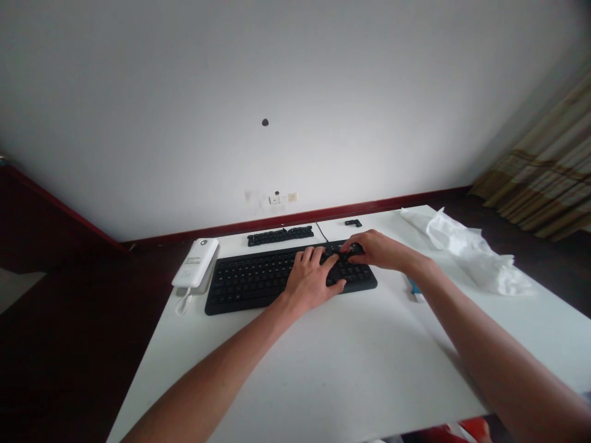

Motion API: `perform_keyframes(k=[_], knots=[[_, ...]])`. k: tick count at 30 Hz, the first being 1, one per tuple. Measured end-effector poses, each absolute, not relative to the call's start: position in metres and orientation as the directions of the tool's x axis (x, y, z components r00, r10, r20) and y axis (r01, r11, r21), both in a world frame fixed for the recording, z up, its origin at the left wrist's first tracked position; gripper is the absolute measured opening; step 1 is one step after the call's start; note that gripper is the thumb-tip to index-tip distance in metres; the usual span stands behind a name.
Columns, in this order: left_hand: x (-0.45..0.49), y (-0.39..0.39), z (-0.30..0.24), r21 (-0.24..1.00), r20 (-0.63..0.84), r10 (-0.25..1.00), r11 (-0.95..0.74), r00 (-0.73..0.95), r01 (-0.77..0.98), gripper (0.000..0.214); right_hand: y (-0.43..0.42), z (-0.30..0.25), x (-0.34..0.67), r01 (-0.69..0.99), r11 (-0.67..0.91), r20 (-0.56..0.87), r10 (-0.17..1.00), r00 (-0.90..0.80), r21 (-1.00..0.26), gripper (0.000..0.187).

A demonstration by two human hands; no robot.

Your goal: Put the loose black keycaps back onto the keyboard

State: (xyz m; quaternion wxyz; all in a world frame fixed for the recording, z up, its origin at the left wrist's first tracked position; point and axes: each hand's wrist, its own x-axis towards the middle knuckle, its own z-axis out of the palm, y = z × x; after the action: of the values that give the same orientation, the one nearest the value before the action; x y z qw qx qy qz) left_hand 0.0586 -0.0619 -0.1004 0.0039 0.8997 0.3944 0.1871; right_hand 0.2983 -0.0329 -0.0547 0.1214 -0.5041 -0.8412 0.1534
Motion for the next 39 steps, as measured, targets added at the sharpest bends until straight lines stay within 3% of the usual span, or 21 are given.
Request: perform_keyframes(k=[3, 5, 7, 9, 11, 13, 23, 39], knots=[[0.058, -0.062, -0.102, 0.154, 0.343, 0.708, -0.691, 0.618, 0.706, 0.057, -0.034, -0.049, 0.296, 0.796, 0.401, 0.195, 0.916, -0.351, -0.453, 0.016], [0.058, -0.062, -0.103, 0.151, 0.351, 0.706, -0.691, 0.615, 0.707, 0.057, -0.035, -0.047, 0.291, 0.707, 0.349, 0.298, 0.933, -0.201, -0.616, 0.027], [0.059, -0.062, -0.104, 0.15, 0.355, 0.706, -0.69, 0.613, 0.708, 0.057, -0.036, -0.047, 0.282, 0.449, 0.316, 0.332, 0.942, -0.045, -0.836, 0.045], [0.059, -0.062, -0.104, 0.151, 0.355, 0.707, -0.688, 0.611, 0.709, 0.057, -0.036, -0.05, 0.271, 0.077, 0.292, 0.296, 0.954, 0.055, -0.953, 0.053], [0.059, -0.062, -0.104, 0.157, 0.354, 0.71, -0.687, 0.609, 0.71, 0.057, -0.034, -0.054, 0.26, -0.202, 0.267, 0.252, 0.963, 0.098, -0.942, 0.056], [0.059, -0.062, -0.104, 0.163, 0.353, 0.712, -0.686, 0.607, 0.709, 0.056, -0.033, -0.059, 0.251, -0.314, 0.262, 0.231, 0.964, 0.13, -0.913, 0.058], [0.06, -0.062, -0.105, 0.151, 0.373, 0.706, -0.687, 0.602, 0.711, 0.062, -0.025, -0.085, 0.228, -0.35, 0.256, 0.22, 0.966, 0.139, -0.901, 0.055], [0.061, -0.062, -0.104, 0.159, 0.372, 0.718, -0.674, 0.589, 0.721, 0.06, -0.022, -0.1, 0.222, -0.173, 0.258, 0.254, 0.966, 0.046, -0.95, 0.047]])
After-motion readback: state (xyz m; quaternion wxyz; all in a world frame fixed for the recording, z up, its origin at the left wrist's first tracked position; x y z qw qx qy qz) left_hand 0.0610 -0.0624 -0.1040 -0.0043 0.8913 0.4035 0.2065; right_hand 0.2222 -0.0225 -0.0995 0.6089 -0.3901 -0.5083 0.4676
